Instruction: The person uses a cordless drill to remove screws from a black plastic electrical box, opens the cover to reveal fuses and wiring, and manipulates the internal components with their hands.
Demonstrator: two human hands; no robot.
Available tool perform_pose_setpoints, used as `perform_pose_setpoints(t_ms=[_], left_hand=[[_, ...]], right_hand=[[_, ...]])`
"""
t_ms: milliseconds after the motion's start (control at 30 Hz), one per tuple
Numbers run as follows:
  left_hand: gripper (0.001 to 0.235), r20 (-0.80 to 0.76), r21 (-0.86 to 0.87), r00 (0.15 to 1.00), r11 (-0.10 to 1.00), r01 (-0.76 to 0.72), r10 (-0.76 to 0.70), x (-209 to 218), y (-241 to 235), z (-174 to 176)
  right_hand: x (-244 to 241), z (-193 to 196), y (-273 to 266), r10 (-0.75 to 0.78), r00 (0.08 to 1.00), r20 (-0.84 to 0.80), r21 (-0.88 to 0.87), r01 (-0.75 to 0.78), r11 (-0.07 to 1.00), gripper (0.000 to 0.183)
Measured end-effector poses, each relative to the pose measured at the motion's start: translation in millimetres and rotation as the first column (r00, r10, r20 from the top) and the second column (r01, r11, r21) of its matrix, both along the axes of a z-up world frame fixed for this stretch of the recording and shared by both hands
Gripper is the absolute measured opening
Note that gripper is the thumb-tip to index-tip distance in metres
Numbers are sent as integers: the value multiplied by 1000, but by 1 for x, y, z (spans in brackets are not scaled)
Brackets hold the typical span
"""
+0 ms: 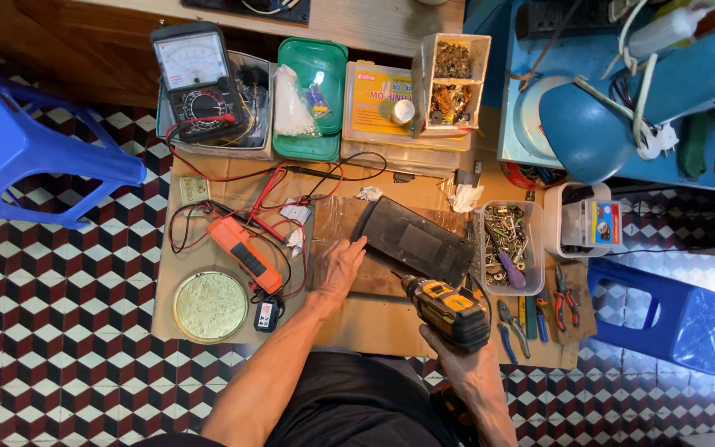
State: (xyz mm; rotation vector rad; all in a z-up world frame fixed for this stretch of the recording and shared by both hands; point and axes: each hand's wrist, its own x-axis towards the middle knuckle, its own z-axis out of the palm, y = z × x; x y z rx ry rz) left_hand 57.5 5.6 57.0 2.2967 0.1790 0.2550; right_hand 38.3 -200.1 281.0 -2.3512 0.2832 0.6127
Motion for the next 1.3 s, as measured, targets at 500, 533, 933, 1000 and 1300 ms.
perform_pose_setpoints(t_ms=[500, 533, 933, 1000, 1300], left_hand=[[13, -202, -63, 965, 985, 160, -169, 47, 14, -19], [12, -188, -31, 955, 973, 227, -229, 52, 18, -17], [12, -124, 182, 816, 796, 578, -564, 68, 33, 24], [13, -177, 137, 814, 805, 577, -553, 73, 30, 27], [16, -490, 3, 641, 733, 680, -592, 110, 34, 31]], right_hand=[[-17, -42, -24, -176, 941, -289, -1, 183, 983, 42], [-16, -44, -27, -194, 934, -300, -6, 201, 980, 41], [-5, -31, -36, -105, 994, -24, 83, 106, 991, 52], [1, -25, -32, -40, 994, -99, -66, 33, 997, 53], [7, -14, -23, -5, 988, -154, -39, -1, 999, 58]])
